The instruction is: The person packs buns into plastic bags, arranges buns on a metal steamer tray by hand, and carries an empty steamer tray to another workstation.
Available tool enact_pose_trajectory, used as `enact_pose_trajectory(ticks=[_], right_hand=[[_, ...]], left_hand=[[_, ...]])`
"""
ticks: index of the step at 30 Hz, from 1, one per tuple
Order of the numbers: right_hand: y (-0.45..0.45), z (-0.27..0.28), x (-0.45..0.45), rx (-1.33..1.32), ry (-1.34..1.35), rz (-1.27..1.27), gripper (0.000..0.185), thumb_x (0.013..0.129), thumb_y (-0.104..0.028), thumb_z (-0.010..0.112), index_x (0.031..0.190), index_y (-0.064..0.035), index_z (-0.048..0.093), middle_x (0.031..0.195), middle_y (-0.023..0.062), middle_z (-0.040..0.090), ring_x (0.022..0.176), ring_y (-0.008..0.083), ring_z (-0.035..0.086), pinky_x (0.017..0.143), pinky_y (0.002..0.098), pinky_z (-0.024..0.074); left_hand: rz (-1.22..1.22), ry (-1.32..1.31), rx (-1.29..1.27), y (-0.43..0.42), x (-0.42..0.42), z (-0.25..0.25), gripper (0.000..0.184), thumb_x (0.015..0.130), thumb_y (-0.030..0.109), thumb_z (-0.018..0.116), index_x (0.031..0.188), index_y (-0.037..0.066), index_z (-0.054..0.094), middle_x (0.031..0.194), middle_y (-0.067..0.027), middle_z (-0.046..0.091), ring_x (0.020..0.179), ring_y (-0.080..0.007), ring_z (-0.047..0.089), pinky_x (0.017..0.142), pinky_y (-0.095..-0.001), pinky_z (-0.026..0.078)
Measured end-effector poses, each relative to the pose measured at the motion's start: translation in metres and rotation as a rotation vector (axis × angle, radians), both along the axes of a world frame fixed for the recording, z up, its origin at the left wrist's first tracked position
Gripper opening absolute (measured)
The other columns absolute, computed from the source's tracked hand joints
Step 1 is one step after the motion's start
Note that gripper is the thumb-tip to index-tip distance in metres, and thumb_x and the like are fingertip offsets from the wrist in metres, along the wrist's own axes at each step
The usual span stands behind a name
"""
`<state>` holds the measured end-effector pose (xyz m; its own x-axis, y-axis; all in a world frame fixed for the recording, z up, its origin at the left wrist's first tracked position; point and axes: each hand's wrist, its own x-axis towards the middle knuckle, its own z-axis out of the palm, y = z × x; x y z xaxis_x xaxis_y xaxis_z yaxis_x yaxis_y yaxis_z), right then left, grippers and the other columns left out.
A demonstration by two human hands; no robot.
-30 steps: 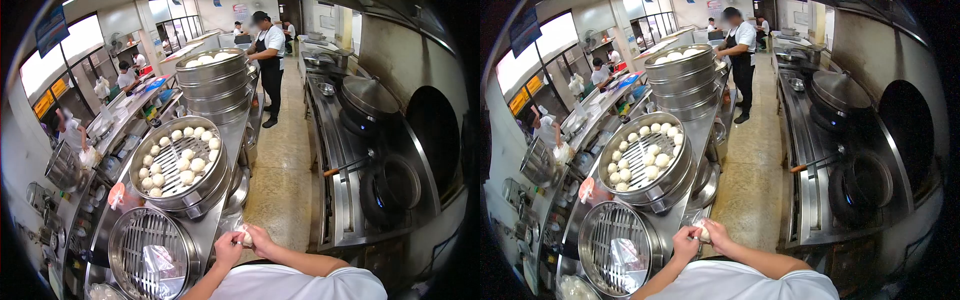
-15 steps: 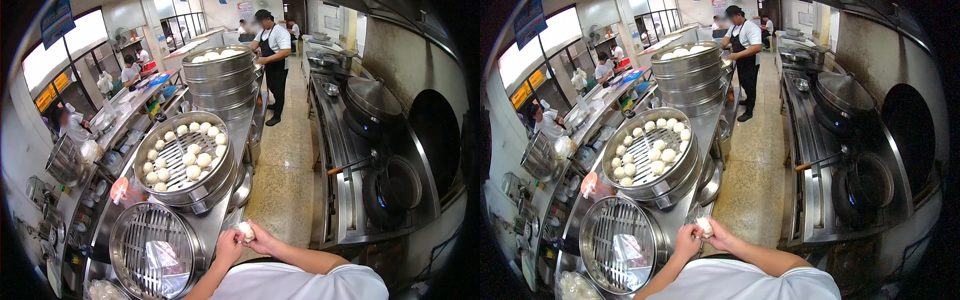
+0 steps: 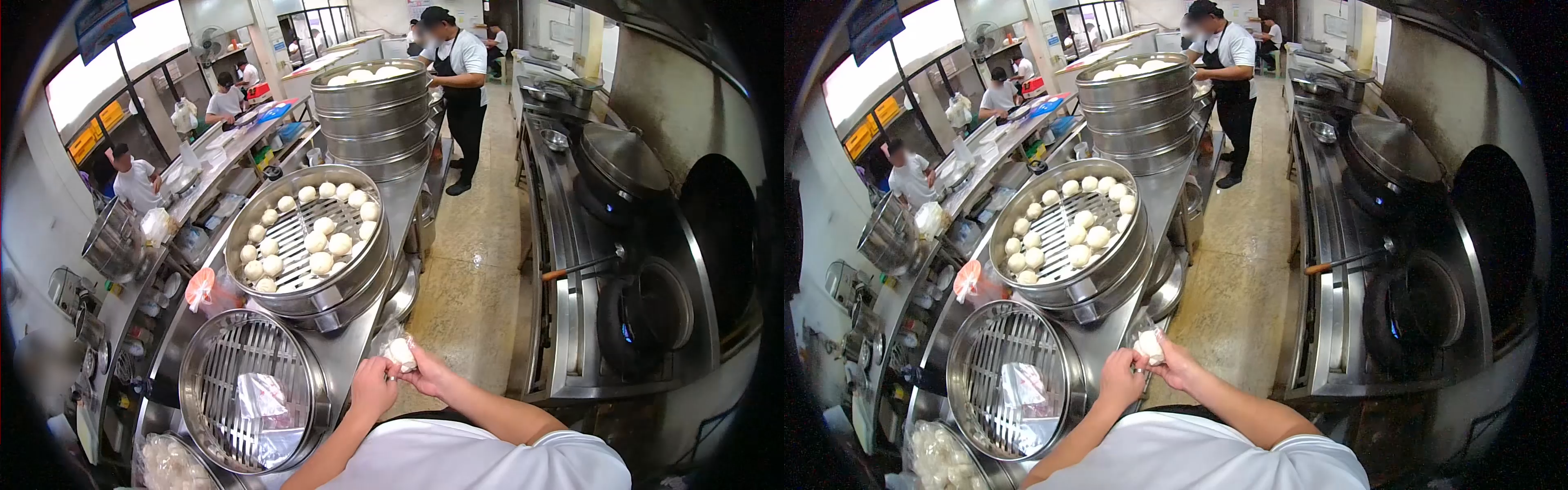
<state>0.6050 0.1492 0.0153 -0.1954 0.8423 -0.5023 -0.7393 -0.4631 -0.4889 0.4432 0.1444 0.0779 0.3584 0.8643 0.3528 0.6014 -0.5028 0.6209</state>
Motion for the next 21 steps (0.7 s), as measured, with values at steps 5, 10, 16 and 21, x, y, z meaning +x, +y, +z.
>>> enact_pose_trajectory(ticks=[5,10,16,21], right_hand=[[0.007,0.002,-0.005,-0.032,-0.009,-0.109,0.048,0.113,-0.048,0.049,0.132,-0.0063,0.063,0.123,0.0111,0.073,0.108,0.0253,0.072,0.088,0.0436,0.061],[0.01,0.01,-0.01,-0.072,0.011,-0.221,0.043,0.111,-0.044,0.056,0.128,-0.0051,0.066,0.117,0.0109,0.075,0.103,0.0249,0.073,0.084,0.0413,0.0612],[0.022,0.025,-0.017,0.06,-0.272,-0.299,0.036,0.106,-0.035,0.069,0.118,-0.0017,0.073,0.103,0.0085,0.077,0.091,0.0194,0.074,0.08,0.0363,0.0598],[0.023,0.016,-0.016,0.238,-0.555,-0.27,0.043,0.1,-0.031,0.077,0.125,0.0033,0.071,0.107,0.01,0.076,0.092,0.0171,0.072,0.082,0.0344,0.0591]], left_hand=[[0.014,0.041,-0.038,-0.001,0.002,0.0,0.015,0.095,0.016,0.072,0.089,0.006,0.064,0.089,-0.0142,0.068,0.088,-0.0386,0.065,0.078,-0.0496,0.051],[0.027,0.011,-0.09,-0.008,0.006,-0.005,0.015,0.096,0.016,0.072,0.09,0.005,0.064,0.089,-0.0147,0.068,0.088,-0.0387,0.067,0.077,-0.0499,0.052],[-0.03,-0.09,0.009,-0.005,0.012,-0.012,0.011,0.096,0.014,0.072,0.094,0.005,0.066,0.091,-0.0147,0.069,0.088,-0.0387,0.067,0.078,-0.0501,0.053],[-0.117,-0.06,0.021,-0.003,0.008,-0.018,0.011,0.094,0.014,0.074,0.097,0.005,0.067,0.094,-0.0145,0.07,0.089,-0.0375,0.068,0.079,-0.0471,0.055]])
